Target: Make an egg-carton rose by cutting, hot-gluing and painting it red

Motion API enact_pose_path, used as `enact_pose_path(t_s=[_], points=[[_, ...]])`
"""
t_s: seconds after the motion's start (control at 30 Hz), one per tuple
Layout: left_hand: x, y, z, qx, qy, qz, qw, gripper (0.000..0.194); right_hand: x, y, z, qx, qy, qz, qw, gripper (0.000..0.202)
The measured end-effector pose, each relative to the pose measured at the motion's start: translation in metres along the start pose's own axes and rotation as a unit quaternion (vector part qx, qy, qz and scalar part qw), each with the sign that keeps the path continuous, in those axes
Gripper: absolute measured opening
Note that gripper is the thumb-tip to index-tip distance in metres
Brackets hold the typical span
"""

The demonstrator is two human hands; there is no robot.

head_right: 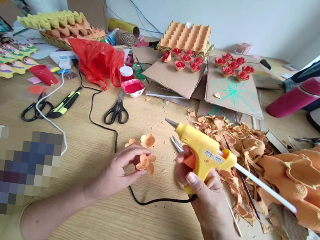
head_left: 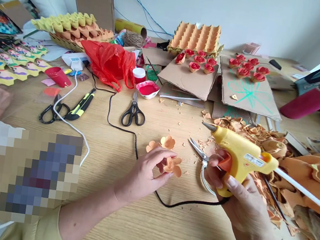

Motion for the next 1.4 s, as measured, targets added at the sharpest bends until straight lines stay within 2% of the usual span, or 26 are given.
enact_pose_path(t_s=[0.1, 0.23, 0.43, 0.53, 0.7, 0.77, 0.83, 0.93, 1.0, 1.23, 1.4], points=[[0.002, 0.000, 0.001, -0.024, 0.010, 0.048, 0.998, 0.037, 0.006, 0.002, 0.002, 0.015, -0.003, -0.011, 1.000, 0.028], [0.008, -0.003, 0.004, -0.058, 0.001, 0.118, 0.991, 0.036, 0.011, 0.011, 0.003, 0.042, -0.001, 0.054, 0.998, 0.015], [0.014, -0.009, 0.004, -0.083, -0.007, 0.205, 0.975, 0.035, 0.019, 0.029, 0.004, 0.055, -0.015, 0.125, 0.991, 0.022], [0.012, -0.012, 0.003, -0.097, 0.009, 0.270, 0.958, 0.036, 0.022, 0.030, 0.004, 0.057, -0.020, 0.133, 0.989, 0.022], [0.017, -0.023, 0.005, -0.174, 0.008, 0.365, 0.915, 0.040, 0.026, 0.024, 0.004, 0.025, -0.034, 0.170, 0.985, 0.021], [0.016, -0.026, 0.006, -0.191, 0.017, 0.357, 0.914, 0.040, 0.025, 0.025, 0.004, 0.018, -0.025, 0.193, 0.981, 0.022], [0.013, -0.026, 0.006, -0.185, 0.026, 0.309, 0.932, 0.040, 0.024, 0.027, 0.005, 0.025, -0.012, 0.200, 0.979, 0.024], [0.010, -0.020, 0.005, -0.141, 0.026, 0.215, 0.966, 0.041, 0.025, 0.032, 0.005, 0.041, -0.012, 0.182, 0.982, 0.027], [0.011, -0.017, 0.005, -0.119, 0.019, 0.181, 0.976, 0.041, 0.027, 0.033, 0.005, 0.046, -0.012, 0.170, 0.984, 0.027], [0.015, -0.024, 0.005, -0.152, 0.027, 0.243, 0.958, 0.029, 0.033, 0.027, 0.001, 0.038, -0.013, 0.165, 0.986, 0.029], [0.011, -0.023, 0.004, -0.151, 0.028, 0.221, 0.963, 0.026, 0.035, 0.026, 0.002, 0.026, -0.016, 0.179, 0.983, 0.027]])
Point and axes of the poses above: each hand's wrist, its own z-axis away from the middle knuckle, its own x-axis out of the palm, y = z × x, the point moved 8 cm from there along -z, towards the middle knuckle, and after that the axes turned 13 degrees about z, right-handed, at the moved point
